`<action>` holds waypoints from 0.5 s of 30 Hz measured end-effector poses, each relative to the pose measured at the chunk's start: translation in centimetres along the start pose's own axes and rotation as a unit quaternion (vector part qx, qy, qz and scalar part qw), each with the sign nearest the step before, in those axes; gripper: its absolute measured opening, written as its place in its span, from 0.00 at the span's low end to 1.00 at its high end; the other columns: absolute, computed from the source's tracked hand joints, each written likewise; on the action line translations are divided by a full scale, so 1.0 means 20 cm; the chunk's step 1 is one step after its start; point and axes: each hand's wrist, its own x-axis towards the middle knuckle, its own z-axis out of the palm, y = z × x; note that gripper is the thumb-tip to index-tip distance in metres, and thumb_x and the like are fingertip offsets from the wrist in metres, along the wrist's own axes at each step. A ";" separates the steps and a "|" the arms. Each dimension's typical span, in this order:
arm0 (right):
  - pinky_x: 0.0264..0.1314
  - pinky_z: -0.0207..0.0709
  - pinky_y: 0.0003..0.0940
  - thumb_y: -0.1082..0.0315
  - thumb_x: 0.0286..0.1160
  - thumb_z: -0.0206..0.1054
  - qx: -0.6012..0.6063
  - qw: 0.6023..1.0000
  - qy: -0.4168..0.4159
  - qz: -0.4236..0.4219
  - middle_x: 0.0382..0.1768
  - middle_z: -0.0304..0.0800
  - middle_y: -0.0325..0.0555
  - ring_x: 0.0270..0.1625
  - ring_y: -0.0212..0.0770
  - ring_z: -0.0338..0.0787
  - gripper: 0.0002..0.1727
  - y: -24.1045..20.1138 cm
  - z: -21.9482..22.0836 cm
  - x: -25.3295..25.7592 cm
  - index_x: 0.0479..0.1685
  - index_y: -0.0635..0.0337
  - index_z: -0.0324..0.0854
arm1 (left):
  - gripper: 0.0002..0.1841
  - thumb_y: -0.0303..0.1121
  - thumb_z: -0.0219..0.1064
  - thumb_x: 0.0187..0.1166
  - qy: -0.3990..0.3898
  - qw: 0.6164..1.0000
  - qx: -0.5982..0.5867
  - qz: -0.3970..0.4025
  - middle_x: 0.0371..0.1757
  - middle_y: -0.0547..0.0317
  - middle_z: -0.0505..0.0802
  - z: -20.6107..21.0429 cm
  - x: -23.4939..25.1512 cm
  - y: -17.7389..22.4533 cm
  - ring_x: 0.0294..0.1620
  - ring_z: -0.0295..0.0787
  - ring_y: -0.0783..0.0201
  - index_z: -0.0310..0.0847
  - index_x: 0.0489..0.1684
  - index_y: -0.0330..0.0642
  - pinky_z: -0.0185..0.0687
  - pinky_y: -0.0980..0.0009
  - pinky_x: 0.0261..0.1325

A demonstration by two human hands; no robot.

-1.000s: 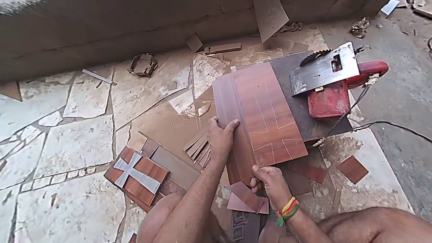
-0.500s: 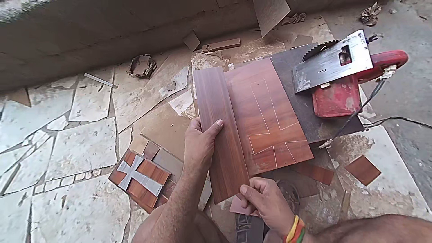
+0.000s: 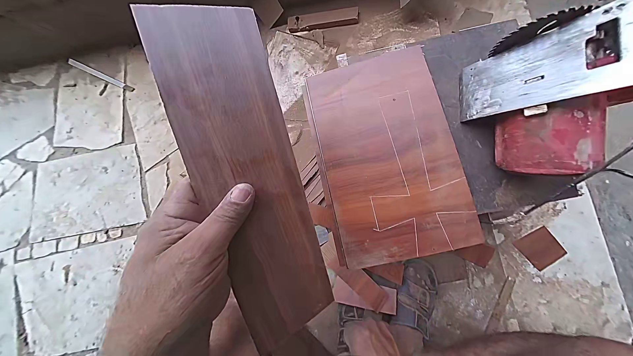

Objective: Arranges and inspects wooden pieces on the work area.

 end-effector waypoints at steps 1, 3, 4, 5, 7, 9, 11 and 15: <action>0.62 0.80 0.64 0.49 0.88 0.58 0.000 1.000 -0.009 0.006 0.50 0.92 0.63 0.60 0.63 0.91 0.25 0.01 -0.01 0.01 0.51 0.65 0.86 | 0.09 0.24 0.60 0.86 -0.008 1.000 -0.009 -0.004 0.41 0.60 0.95 0.01 0.00 0.00 0.39 0.96 0.68 0.77 0.59 0.40 0.96 0.71 0.45; 0.63 0.80 0.64 0.48 0.88 0.58 0.008 1.000 -0.013 0.019 0.52 0.93 0.62 0.62 0.62 0.90 0.25 0.03 -0.05 0.01 0.54 0.63 0.87 | 0.10 0.25 0.59 0.87 -0.026 0.999 -0.028 -0.022 0.42 0.58 0.95 0.05 0.01 0.00 0.40 0.97 0.67 0.77 0.61 0.39 0.97 0.70 0.46; 0.63 0.80 0.64 0.48 0.87 0.58 0.022 1.000 0.000 0.020 0.52 0.93 0.61 0.61 0.61 0.91 0.24 0.05 -0.06 0.01 0.55 0.61 0.88 | 0.10 0.24 0.59 0.87 -0.029 0.998 -0.039 -0.036 0.43 0.55 0.96 0.08 0.01 0.00 0.39 0.97 0.64 0.78 0.62 0.37 0.97 0.69 0.45; 0.63 0.80 0.64 0.49 0.86 0.59 0.043 0.999 0.023 0.015 0.51 0.94 0.60 0.60 0.61 0.91 0.24 0.06 -0.07 0.01 0.55 0.61 0.88 | 0.11 0.24 0.60 0.87 -0.032 0.997 -0.047 -0.049 0.43 0.53 0.96 0.11 0.01 -0.02 0.39 0.98 0.62 0.78 0.62 0.36 0.98 0.68 0.44; 0.64 0.80 0.64 0.52 0.86 0.59 0.122 0.990 0.072 0.014 0.47 0.95 0.55 0.55 0.56 0.93 0.21 0.08 -0.10 0.00 0.54 0.59 0.90 | 0.11 0.25 0.62 0.86 -0.047 0.994 -0.049 -0.085 0.42 0.50 0.97 0.18 0.02 -0.06 0.38 0.98 0.60 0.80 0.61 0.35 0.98 0.67 0.42; 0.55 0.85 0.55 0.58 0.85 0.58 0.248 0.959 0.136 0.022 0.39 0.97 0.46 0.42 0.47 0.96 0.16 0.08 -0.09 -0.01 0.47 0.58 0.90 | 0.10 0.26 0.63 0.87 -0.064 0.987 -0.055 -0.138 0.41 0.49 0.97 0.23 0.03 -0.12 0.37 0.98 0.59 0.80 0.60 0.34 0.98 0.66 0.41; 0.41 0.89 0.42 0.66 0.86 0.58 0.381 0.904 0.196 0.001 0.34 0.97 0.42 0.31 0.39 0.94 0.12 0.07 -0.10 -0.02 0.45 0.60 0.87 | 0.10 0.29 0.63 0.89 -0.070 0.978 -0.067 -0.187 0.40 0.47 0.96 0.29 0.06 -0.16 0.37 0.98 0.58 0.80 0.59 0.34 0.97 0.65 0.41; 0.40 0.88 0.39 0.71 0.85 0.56 0.452 0.863 0.225 0.017 0.36 0.96 0.45 0.32 0.39 0.94 0.13 0.11 -0.13 -0.01 0.54 0.63 0.85 | 0.11 0.33 0.66 0.87 -0.064 0.977 -0.037 -0.198 0.38 0.47 0.96 0.35 0.16 -0.29 0.35 0.97 0.58 0.80 0.54 0.33 0.95 0.64 0.40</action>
